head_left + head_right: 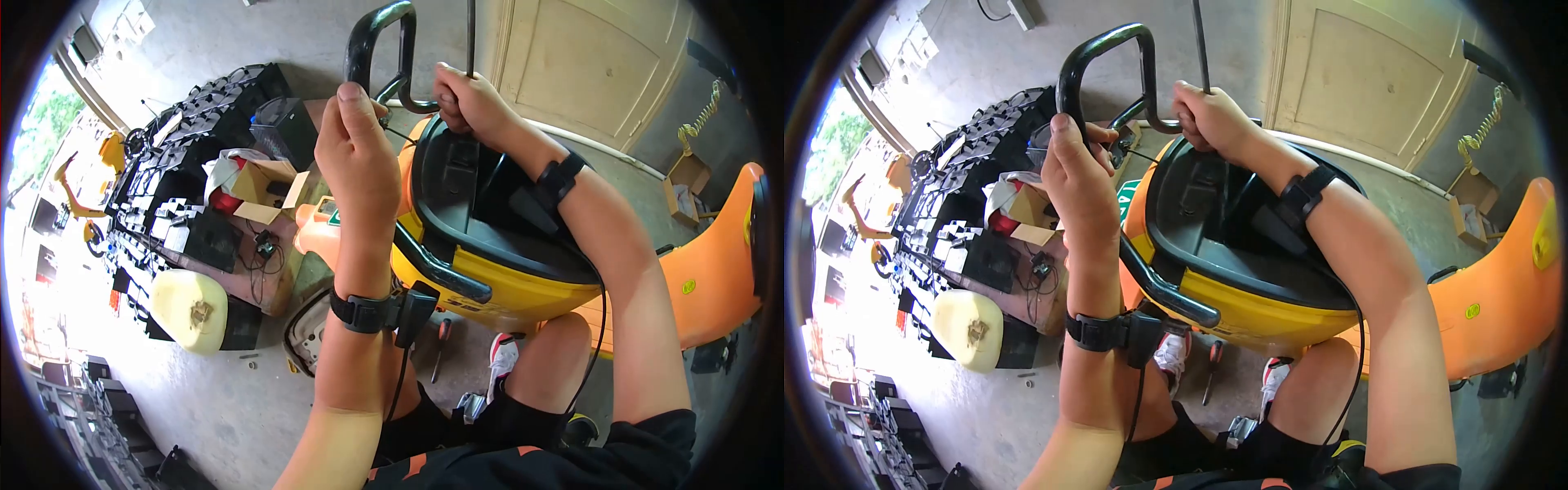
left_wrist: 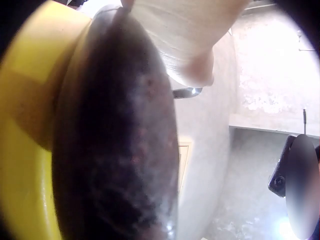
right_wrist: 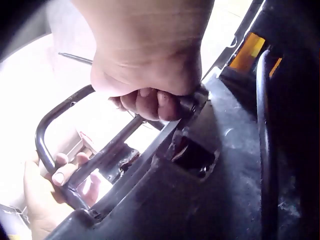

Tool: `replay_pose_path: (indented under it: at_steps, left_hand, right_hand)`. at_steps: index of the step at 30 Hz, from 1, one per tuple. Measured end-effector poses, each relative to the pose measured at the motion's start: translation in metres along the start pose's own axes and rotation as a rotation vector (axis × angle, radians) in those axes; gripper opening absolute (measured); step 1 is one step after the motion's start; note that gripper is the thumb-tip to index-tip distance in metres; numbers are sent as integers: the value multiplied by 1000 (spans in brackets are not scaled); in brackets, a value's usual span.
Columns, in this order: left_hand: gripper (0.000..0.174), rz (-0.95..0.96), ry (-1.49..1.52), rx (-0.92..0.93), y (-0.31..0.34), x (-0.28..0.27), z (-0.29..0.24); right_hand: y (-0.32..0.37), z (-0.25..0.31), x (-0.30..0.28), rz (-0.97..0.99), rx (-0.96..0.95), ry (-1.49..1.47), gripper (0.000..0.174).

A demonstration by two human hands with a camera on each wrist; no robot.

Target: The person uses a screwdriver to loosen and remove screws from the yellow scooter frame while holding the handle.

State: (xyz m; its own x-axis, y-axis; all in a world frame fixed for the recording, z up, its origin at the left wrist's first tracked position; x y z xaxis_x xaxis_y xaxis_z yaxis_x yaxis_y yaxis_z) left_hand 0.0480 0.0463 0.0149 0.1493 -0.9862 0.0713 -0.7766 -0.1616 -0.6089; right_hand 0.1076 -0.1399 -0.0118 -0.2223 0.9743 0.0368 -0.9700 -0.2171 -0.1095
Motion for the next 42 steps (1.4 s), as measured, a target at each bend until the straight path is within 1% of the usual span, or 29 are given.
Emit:
replay_pose_path:
  at_steps: [1, 2, 4, 5, 6, 8, 9, 11, 12, 14, 15, 17, 18, 20, 21, 23, 24, 26, 27, 29, 30, 32, 33, 34, 36, 38, 40, 41, 42]
  left_hand:
    - [60, 3, 15, -17, 1, 1, 0]
    - [60, 5, 31, -35, 1, 1, 1]
    - [59, -3, 38, -26, 1, 0, 1]
    - [54, 22, 57, -53, 2, -1, 1]
    - [51, 46, 75, -79, 3, -1, 1]
    - [51, 47, 67, -85, 3, -1, 2]
    - [51, 53, 58, -89, 3, -1, 3]
    - [52, 40, 60, -65, 2, 2, 3]
    - [54, 23, 59, -44, 2, 2, 2]
    - [54, 20, 77, -50, 3, 2, 2]
    - [53, 20, 94, -55, 3, 2, 1]
    - [51, 23, 106, -72, 3, 1, 0]
    - [51, 36, 117, -90, 3, 1, 0]
    - [50, 41, 110, -92, 3, 0, 1]
    - [50, 36, 105, -81, 2, 0, 1]
    - [49, 32, 100, -74, 2, 2, 2]
    - [50, 24, 80, -53, 2, 2, 1]
    - [52, 13, 60, -31, 2, 3, 0]
    - [52, 7, 60, -33, 2, 3, 1]
    - [52, -1, 59, -33, 1, 3, 1]
    - [53, 2, 57, -30, 2, 3, 1]
    - [53, 5, 52, -27, 2, 2, 1]
    - [50, 11, 57, -54, 2, 2, 1]
    - [49, 17, 62, -78, 1, 1, 1]
    - [49, 17, 59, -85, 2, 1, 0]
    - [49, 19, 57, -95, 2, 1, 0]
    - [49, 28, 75, -83, 2, 1, 0]
    - [49, 29, 76, -83, 2, 1, 0]
    - [49, 26, 77, -77, 2, 1, 0]
  right_hand:
    - [0, 0, -1, -46, -23, 9, 50]
    - [-1, -2, 2, -43, -23, 10, 50]
    - [-2, -3, -1, -208, -131, 65, 51]
    - [-5, -6, -5, -284, -162, 109, 52]
    - [-11, -12, -7, -281, -161, 112, 52]
    - [-11, -7, -15, -502, -204, 378, 53]
    - [-9, -5, -12, -505, -206, 379, 53]
    - [4, 4, -8, -730, -226, 549, 53]
    - [2, 3, -8, -728, -227, 551, 53]
    - [1, -1, -16, -837, -239, 575, 54]
    - [-1, -3, -19, -828, -241, 579, 54]
    - [-8, -10, -22, -598, -153, 341, 51]
    - [-5, -6, -25, -590, -153, 346, 51]
    - [-6, -8, -15, -163, 33, 30, 47]
    - [-4, -5, -13, -161, 35, 33, 47]
    - [1, 5, -9, -160, -90, 256, 45]
    - [0, 4, -12, -159, -88, 258, 45]
    - [1, 11, -15, -132, -237, 476, 43]
    - [2, 13, -16, -131, -238, 478, 43]
    - [5, 18, -16, -76, -291, 308, 43]
    - [4, 16, -18, -74, -290, 308, 43]
    - [1, 5, -20, 128, -189, -56, 44]
    - [2, 4, -17, 307, -156, -143, 44]
    - [1, 3, -19, 310, -160, -144, 44]
    - [1, 0, -16, 316, -54, -243, 46]
    - [0, -1, -17, 346, -36, -262, 45]
    - [-1, -6, -18, 342, 36, -292, 49]
    - [-2, -6, -18, 340, 36, -292, 49]
    - [-2, -6, -17, 365, 15, -178, 52]
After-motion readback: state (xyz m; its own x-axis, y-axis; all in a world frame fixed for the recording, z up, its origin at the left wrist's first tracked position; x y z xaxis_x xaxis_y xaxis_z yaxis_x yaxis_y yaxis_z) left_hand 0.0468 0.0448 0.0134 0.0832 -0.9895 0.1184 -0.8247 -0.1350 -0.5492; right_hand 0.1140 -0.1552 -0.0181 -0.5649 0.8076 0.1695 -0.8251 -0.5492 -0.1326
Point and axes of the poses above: each hand's wrist, its own y-axis away from the middle knuckle, its own x-axis out of the palm, z = x × y, the point moved 5 cm from there along -y, towards the middle knuckle, and after that the axes turned 6 degrees about z, right-handed, at the moved point
